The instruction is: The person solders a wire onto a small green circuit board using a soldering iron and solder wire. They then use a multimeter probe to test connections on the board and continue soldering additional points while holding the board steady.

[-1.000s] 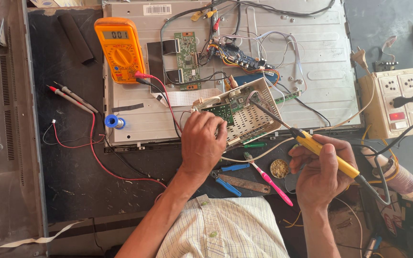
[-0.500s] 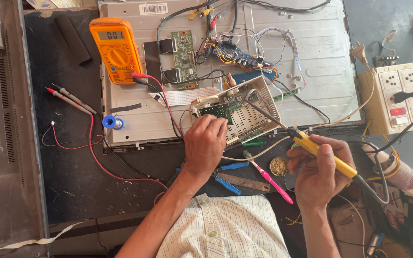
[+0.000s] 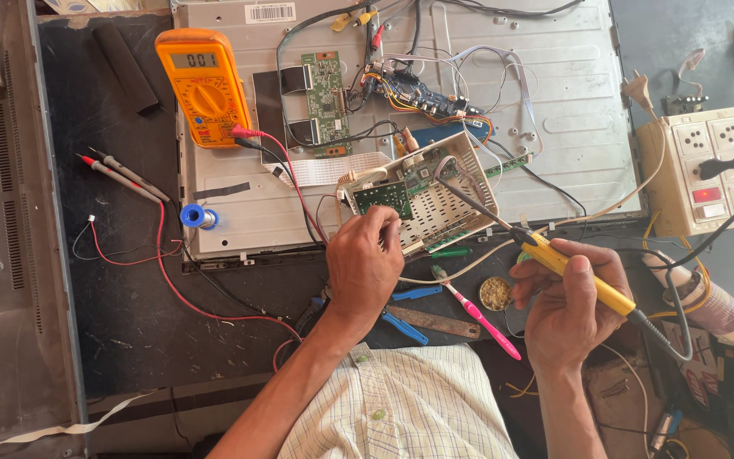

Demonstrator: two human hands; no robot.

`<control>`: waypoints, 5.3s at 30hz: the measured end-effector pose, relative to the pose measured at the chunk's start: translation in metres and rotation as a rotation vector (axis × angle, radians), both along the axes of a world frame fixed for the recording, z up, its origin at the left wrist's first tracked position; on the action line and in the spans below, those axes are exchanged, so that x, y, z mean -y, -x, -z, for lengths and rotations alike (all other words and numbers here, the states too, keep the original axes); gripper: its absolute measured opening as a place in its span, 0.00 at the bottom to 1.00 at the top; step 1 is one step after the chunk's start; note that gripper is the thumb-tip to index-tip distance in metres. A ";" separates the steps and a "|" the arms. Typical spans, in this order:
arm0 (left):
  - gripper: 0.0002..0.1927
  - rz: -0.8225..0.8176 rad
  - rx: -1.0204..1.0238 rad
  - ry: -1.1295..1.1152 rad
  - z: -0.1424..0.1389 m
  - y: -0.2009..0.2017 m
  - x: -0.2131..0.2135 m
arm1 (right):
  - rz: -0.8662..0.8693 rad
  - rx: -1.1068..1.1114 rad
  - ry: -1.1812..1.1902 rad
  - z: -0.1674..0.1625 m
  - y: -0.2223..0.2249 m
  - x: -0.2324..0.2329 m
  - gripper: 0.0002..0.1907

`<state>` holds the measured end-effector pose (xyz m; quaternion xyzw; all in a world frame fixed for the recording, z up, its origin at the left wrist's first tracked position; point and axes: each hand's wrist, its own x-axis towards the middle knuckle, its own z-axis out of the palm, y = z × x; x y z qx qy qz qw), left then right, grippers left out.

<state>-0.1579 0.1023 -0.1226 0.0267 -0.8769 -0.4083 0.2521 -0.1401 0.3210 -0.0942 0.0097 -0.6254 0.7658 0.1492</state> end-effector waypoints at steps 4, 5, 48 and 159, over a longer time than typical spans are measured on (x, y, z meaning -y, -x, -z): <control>0.10 0.005 -0.015 0.004 0.004 0.002 -0.002 | -0.001 0.018 0.006 0.001 -0.001 -0.001 0.16; 0.10 0.004 -0.023 0.009 0.005 0.002 -0.003 | -0.004 0.016 0.009 0.001 -0.001 -0.002 0.16; 0.13 0.031 0.101 -0.117 0.012 0.007 -0.005 | -0.115 0.089 -0.197 0.010 -0.005 0.000 0.10; 0.06 -0.095 -0.033 -0.394 -0.007 -0.018 0.044 | -0.057 -0.097 -0.136 0.016 -0.011 -0.004 0.11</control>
